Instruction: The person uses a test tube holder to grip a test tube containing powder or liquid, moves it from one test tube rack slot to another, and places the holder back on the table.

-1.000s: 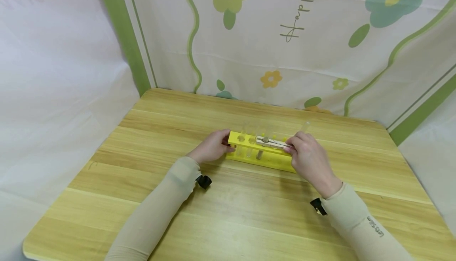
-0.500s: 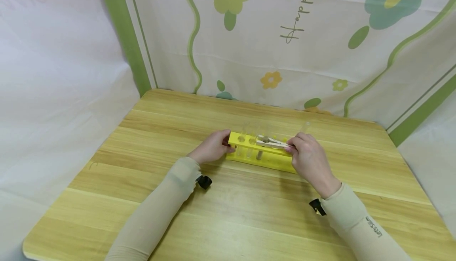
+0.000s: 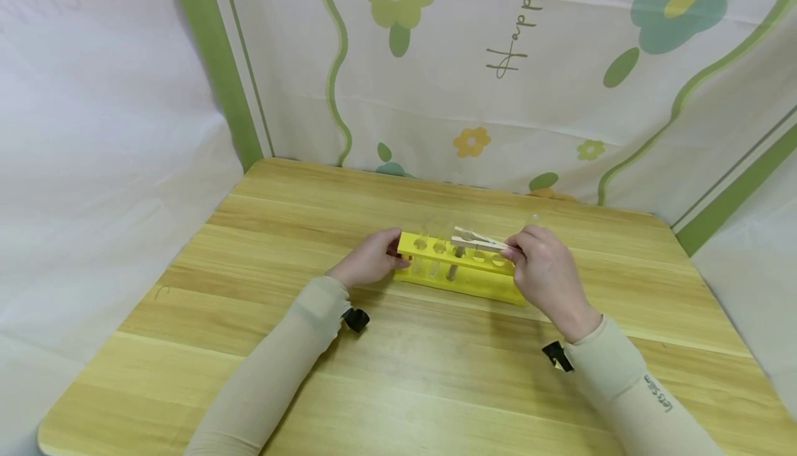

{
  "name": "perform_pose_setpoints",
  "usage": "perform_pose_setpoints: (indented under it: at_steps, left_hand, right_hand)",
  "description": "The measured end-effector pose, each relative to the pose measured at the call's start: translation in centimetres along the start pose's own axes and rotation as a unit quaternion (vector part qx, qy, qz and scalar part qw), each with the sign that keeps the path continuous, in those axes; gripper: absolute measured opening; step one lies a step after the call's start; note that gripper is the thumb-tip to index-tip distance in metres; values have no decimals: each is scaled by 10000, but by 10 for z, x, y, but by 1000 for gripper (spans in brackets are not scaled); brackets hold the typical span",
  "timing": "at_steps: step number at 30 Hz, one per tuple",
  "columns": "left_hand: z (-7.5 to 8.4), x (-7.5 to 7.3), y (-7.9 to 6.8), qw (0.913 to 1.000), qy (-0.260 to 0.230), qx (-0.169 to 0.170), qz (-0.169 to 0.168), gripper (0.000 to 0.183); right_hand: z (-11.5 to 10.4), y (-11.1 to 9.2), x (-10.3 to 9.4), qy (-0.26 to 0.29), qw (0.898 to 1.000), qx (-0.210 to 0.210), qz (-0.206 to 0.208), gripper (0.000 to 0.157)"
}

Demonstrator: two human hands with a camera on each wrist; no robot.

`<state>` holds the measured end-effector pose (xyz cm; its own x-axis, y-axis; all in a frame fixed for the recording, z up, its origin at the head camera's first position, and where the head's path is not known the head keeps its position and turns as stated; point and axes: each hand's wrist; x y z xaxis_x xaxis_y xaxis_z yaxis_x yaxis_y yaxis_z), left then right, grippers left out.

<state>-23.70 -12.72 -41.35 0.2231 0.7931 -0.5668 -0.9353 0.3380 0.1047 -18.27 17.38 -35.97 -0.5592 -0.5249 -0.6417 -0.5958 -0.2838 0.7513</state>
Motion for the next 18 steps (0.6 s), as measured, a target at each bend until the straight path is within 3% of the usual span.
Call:
perform_pose_setpoints:
  at_steps: [18]
  left_hand:
    - [0,1,-1,10000,60,-2,27,19]
  right_hand:
    - [-4,19,-18,-17,9998,-78,190,8]
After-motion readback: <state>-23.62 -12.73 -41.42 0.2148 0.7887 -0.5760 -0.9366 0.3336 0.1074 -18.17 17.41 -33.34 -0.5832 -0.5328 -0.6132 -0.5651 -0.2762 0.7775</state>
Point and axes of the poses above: each hand's wrist, its own y-axis towards the middle knuckle, its own x-axis out of the palm, z = x × y, and after that the axes turned 11 degrees about z, right-handed
